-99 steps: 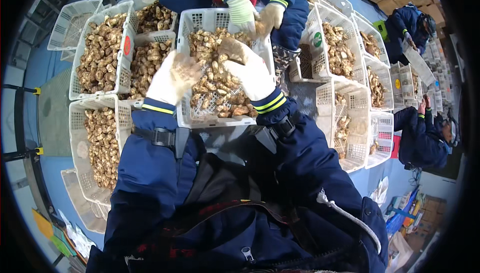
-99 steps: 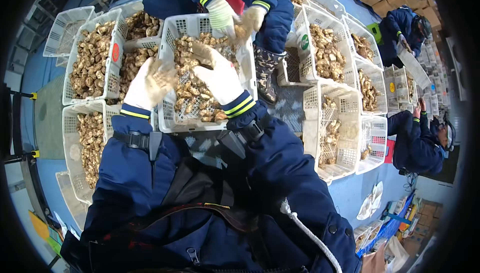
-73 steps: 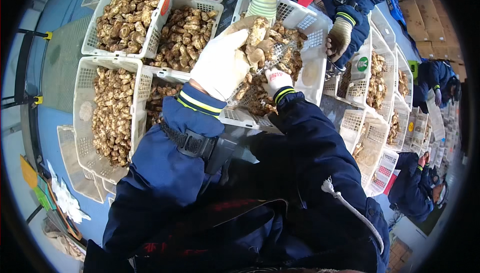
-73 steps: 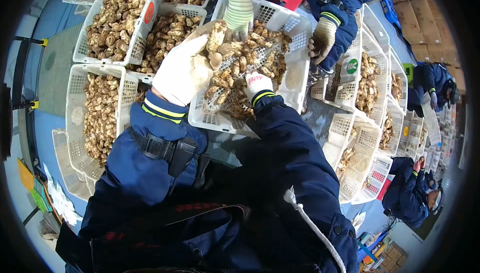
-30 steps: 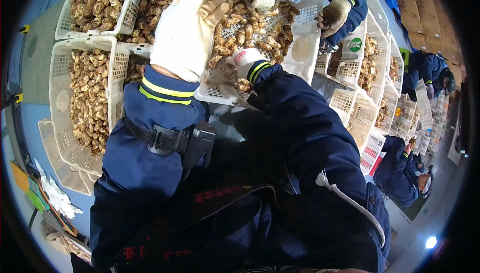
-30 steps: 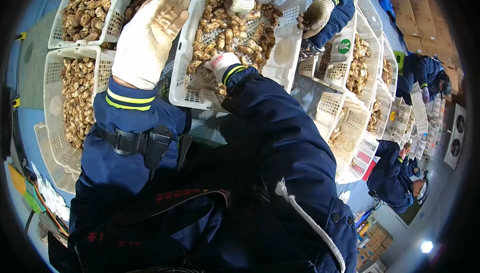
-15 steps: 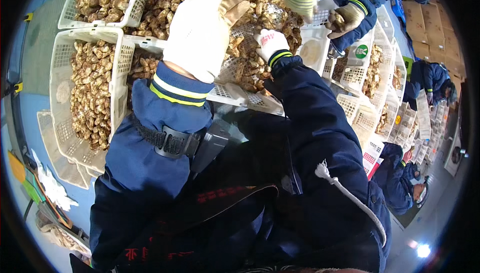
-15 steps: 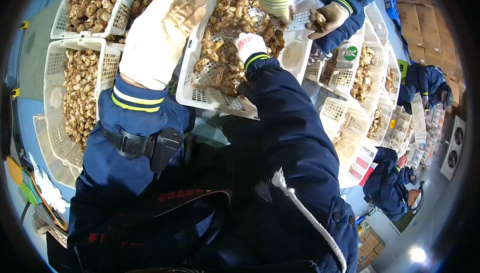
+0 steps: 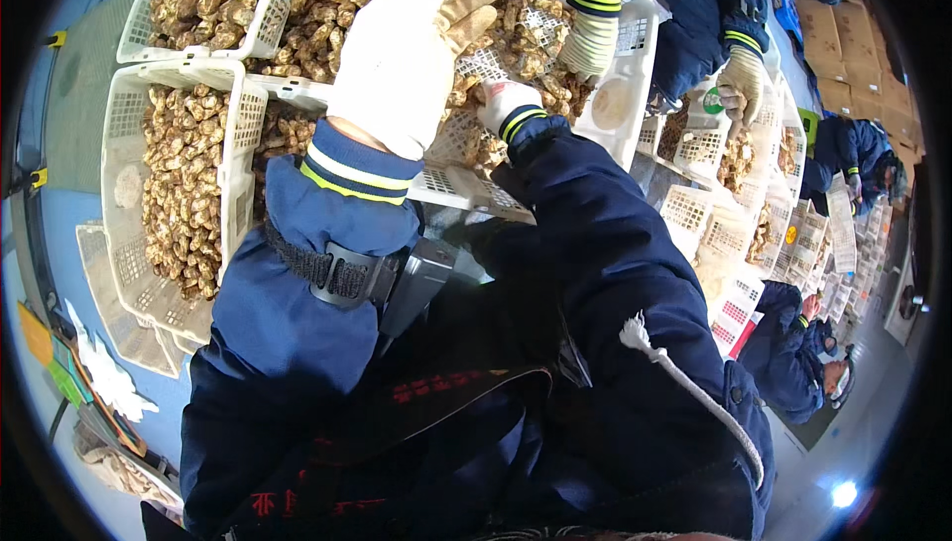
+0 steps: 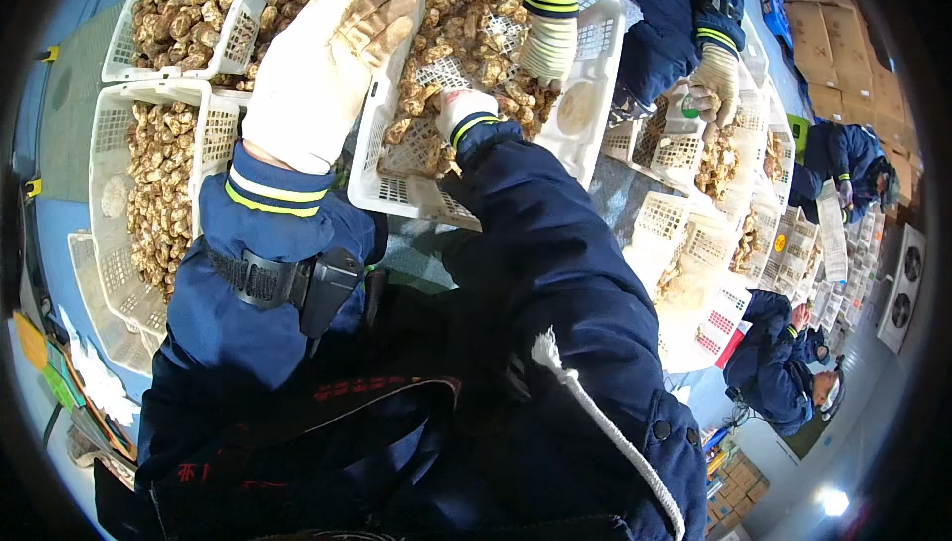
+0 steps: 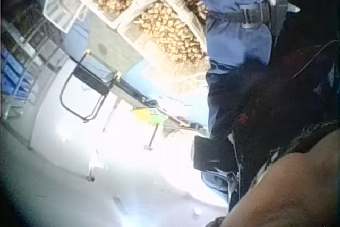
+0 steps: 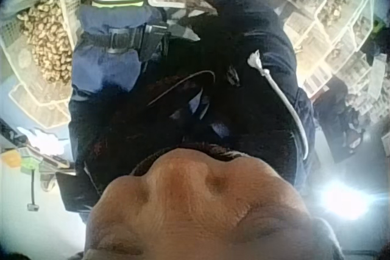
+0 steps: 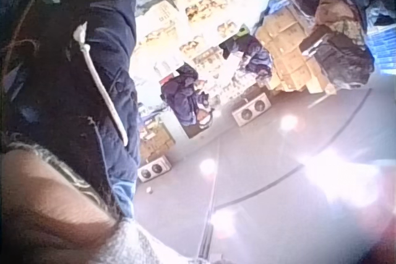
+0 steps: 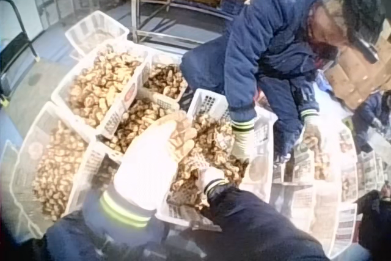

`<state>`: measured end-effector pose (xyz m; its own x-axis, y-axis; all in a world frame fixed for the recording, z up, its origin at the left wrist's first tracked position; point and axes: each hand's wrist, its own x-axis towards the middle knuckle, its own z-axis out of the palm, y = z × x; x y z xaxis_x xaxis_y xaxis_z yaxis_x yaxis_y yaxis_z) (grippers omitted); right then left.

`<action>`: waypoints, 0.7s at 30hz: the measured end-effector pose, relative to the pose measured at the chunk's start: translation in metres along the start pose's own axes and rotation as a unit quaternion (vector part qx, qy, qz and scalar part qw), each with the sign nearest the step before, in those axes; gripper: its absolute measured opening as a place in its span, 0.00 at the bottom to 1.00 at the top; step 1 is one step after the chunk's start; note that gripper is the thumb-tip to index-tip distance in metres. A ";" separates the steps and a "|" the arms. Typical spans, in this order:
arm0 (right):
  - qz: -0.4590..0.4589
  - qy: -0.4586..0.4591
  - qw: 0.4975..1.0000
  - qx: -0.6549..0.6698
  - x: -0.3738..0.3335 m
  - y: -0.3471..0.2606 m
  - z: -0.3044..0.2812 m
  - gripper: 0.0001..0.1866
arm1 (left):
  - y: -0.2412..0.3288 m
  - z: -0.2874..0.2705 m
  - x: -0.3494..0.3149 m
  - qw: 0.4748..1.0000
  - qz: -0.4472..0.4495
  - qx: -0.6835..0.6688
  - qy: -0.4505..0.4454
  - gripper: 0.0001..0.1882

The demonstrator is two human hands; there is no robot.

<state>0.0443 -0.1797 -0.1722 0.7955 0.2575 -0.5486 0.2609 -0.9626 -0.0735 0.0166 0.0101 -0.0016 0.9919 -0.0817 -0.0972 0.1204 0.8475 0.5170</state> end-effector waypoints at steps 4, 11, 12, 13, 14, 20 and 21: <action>0.019 -0.049 0.997 0.064 -0.012 0.036 0.001 0.23 | 0.000 0.001 0.001 0.998 -0.015 -0.053 -0.019 0.20; -0.059 0.200 0.869 0.448 -0.037 0.060 -0.041 0.35 | -0.022 0.000 0.003 0.995 -0.003 0.094 0.012 0.19; -0.091 0.209 0.869 0.438 -0.057 0.026 -0.081 0.39 | -0.020 -0.003 -0.003 0.989 -0.008 0.144 0.029 0.20; -0.202 0.242 0.818 0.481 -0.065 0.019 -0.097 0.41 | -0.026 0.005 0.000 0.990 -0.015 0.140 0.015 0.20; -0.244 0.228 0.824 0.459 -0.089 -0.013 -0.129 0.40 | -0.022 0.002 0.000 0.991 -0.017 0.133 0.027 0.19; -0.156 0.280 0.911 0.261 -0.042 0.009 -0.094 0.18 | -0.016 -0.007 0.008 0.994 -0.023 0.110 -0.001 0.15; -0.087 0.173 0.976 -0.102 -0.041 0.020 -0.073 0.18 | -0.020 -0.005 0.011 0.997 -0.043 0.070 0.003 0.15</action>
<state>0.0574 -0.2033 -0.0903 0.8574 0.4622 -0.2262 0.4834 -0.8742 0.0456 0.0250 -0.0054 -0.0170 0.9774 -0.1480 -0.1507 0.2100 0.7561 0.6198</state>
